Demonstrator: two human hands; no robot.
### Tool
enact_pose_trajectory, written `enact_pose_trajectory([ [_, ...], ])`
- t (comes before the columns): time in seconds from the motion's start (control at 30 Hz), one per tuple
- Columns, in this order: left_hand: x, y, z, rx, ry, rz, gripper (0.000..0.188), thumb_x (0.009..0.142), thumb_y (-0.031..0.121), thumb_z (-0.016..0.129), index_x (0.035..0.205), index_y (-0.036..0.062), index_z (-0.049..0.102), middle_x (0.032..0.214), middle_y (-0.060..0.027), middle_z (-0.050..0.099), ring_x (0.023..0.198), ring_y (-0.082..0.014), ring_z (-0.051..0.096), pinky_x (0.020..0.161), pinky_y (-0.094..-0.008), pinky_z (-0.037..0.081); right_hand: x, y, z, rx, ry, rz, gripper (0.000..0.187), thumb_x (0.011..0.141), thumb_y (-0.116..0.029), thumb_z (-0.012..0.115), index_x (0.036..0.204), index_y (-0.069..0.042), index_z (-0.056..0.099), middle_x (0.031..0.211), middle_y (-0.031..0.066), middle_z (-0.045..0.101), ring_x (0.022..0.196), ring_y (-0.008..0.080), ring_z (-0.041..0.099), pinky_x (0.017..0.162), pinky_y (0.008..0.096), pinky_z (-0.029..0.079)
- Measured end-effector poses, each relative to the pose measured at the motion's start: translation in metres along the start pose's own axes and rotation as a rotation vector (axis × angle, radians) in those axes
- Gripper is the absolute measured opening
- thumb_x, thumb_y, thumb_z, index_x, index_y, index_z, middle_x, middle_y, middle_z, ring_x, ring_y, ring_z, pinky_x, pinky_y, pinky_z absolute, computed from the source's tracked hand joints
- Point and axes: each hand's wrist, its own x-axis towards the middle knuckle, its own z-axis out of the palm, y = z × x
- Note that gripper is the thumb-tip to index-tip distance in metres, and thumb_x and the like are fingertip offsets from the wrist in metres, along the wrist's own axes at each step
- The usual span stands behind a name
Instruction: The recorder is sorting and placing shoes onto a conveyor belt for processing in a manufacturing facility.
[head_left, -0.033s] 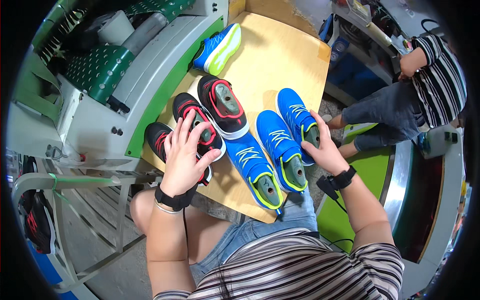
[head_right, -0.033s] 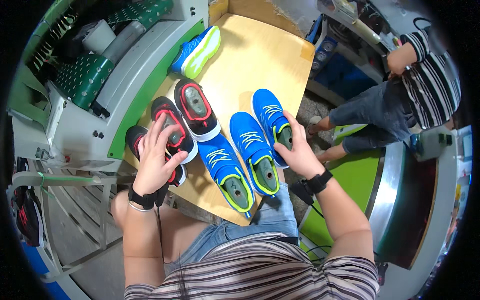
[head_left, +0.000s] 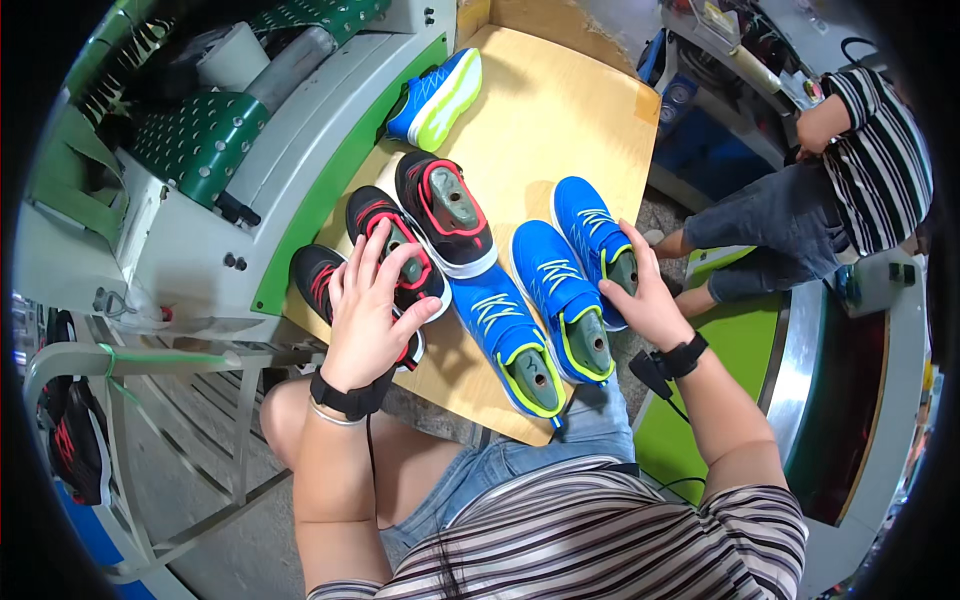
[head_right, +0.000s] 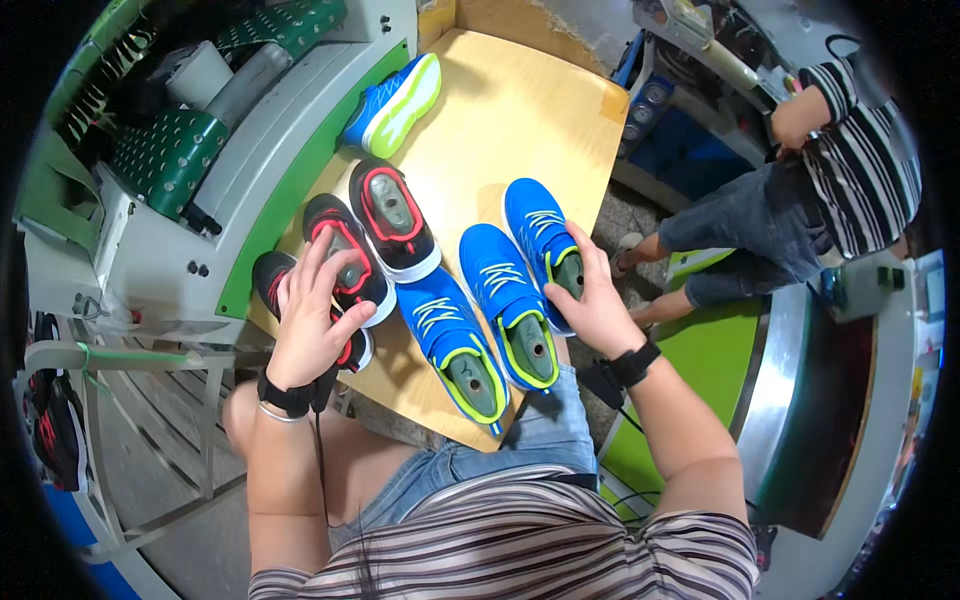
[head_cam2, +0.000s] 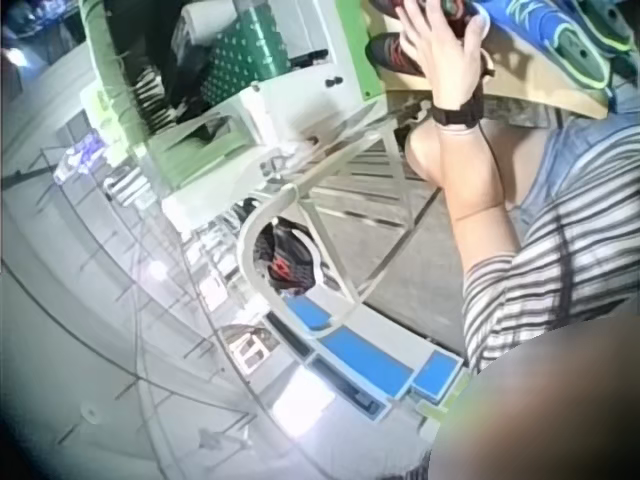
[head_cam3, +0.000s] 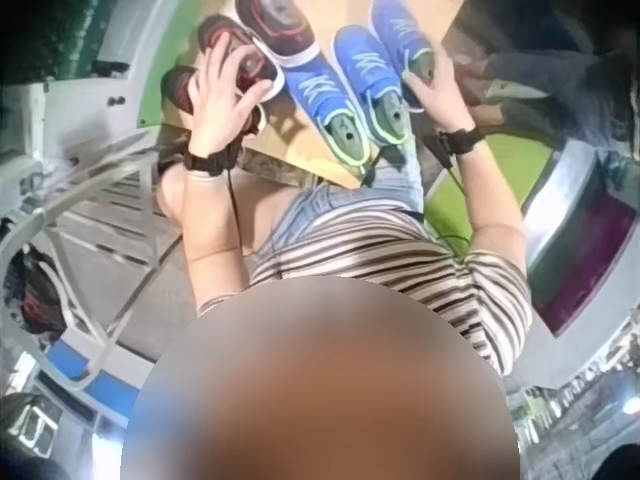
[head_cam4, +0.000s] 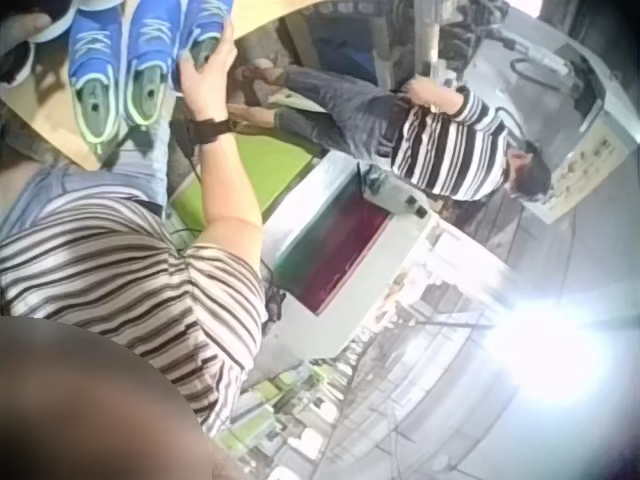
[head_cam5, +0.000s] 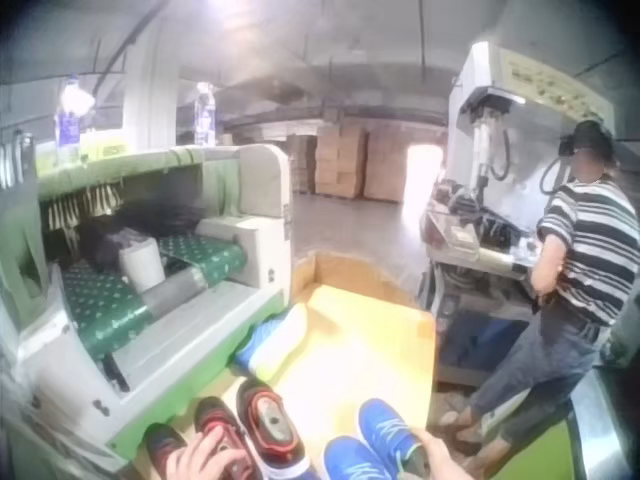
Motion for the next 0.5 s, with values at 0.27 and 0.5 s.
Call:
enact_pose_trajectory([
  [0.27,-0.004,-0.0041,0.0019,0.006,0.014,0.016,0.064,0.087,0.046,0.072,0.143,0.0221,0.051,0.162,-0.0151,0.03,0.149,-0.0421,0.025,0.116,-0.0573,0.02,-0.0046,-0.0044,0.0052,-0.019,0.075,0.034,0.083,0.086,-0.002,0.07,0.157,-0.009,0.027,0.155,0.0209,0.038,0.143,0.0344,0.038,0.12,0.0412,0.029],
  [0.5,-0.0058,-0.0051,0.0008,0.013,0.001,0.007,0.063,0.088,0.048,0.07,0.143,0.0235,0.051,0.163,-0.0165,0.03,0.149,-0.0431,0.025,0.116,-0.0581,0.02,-0.0049,-0.0075,0.0086,-0.016,0.088,0.043,0.082,0.086,-0.002,0.069,0.156,-0.008,0.028,0.153,0.021,0.04,0.142,0.0334,0.039,0.119,0.0408,0.03],
])
